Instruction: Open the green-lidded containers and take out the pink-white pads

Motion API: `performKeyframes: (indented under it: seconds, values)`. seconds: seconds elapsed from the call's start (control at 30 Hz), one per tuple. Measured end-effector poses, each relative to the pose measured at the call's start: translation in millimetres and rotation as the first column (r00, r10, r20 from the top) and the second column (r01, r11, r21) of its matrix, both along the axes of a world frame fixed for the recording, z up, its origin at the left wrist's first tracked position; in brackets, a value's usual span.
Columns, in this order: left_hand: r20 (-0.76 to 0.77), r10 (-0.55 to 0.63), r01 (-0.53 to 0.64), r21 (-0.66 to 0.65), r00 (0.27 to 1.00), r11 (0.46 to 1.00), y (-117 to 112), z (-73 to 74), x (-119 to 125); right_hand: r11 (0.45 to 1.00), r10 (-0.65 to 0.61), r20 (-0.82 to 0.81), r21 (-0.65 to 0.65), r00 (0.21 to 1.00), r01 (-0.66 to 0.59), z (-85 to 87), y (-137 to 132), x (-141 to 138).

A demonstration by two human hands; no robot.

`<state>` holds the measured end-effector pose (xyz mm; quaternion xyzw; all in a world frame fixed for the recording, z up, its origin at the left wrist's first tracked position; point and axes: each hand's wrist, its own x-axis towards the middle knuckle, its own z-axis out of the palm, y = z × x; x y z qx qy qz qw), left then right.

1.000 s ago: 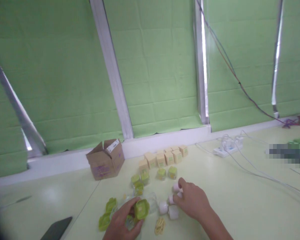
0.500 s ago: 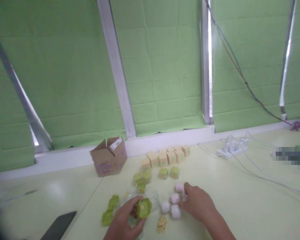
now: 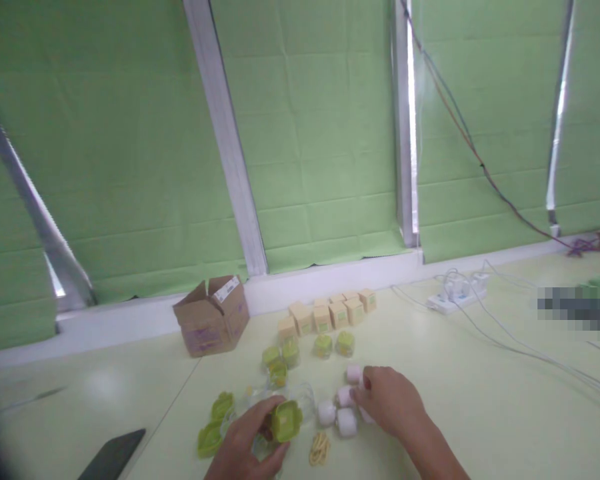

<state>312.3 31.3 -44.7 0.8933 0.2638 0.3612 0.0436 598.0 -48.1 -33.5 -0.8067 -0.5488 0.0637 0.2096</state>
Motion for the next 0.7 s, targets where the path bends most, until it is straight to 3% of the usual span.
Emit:
performKeyframes:
  seconds: [0.1,0.17,0.27,0.4,0.47,0.7]
  values:
    - [0.000,-0.017,0.017,0.044,1.000,0.999,2.1,0.7,-0.9,0.990,0.044,0.016,0.131,0.999,-0.045,8.5,-1.5,-4.1]
    - [-0.006,-0.027,0.028,0.066,1.000,0.997,2.8,1.3,-0.7,0.949,0.191,0.011,0.255,0.982,-0.187,13.7,-4.2,-12.8]
    - [-0.021,-0.051,0.052,0.081,0.999,0.995,2.8,0.5,1.3,0.804,0.474,0.040,0.387,0.880,-0.451,16.0,-8.3,-36.2]
    - [-0.022,-0.109,0.111,0.127,0.994,0.986,2.1,-2.2,5.4,0.615,0.672,0.172,0.414,0.721,-0.671,6.7,-7.8,-69.4]
    - [-0.035,-0.137,0.141,0.158,0.990,0.977,1.8,-2.2,7.1,0.608,0.665,0.216,0.399,0.715,-0.687,0.7,-5.3,-78.1]
    - [-0.080,-0.214,0.228,0.309,0.974,0.923,2.9,5.9,14.4,0.689,0.501,0.359,0.386,0.787,-0.614,-9.8,5.1,-79.9]
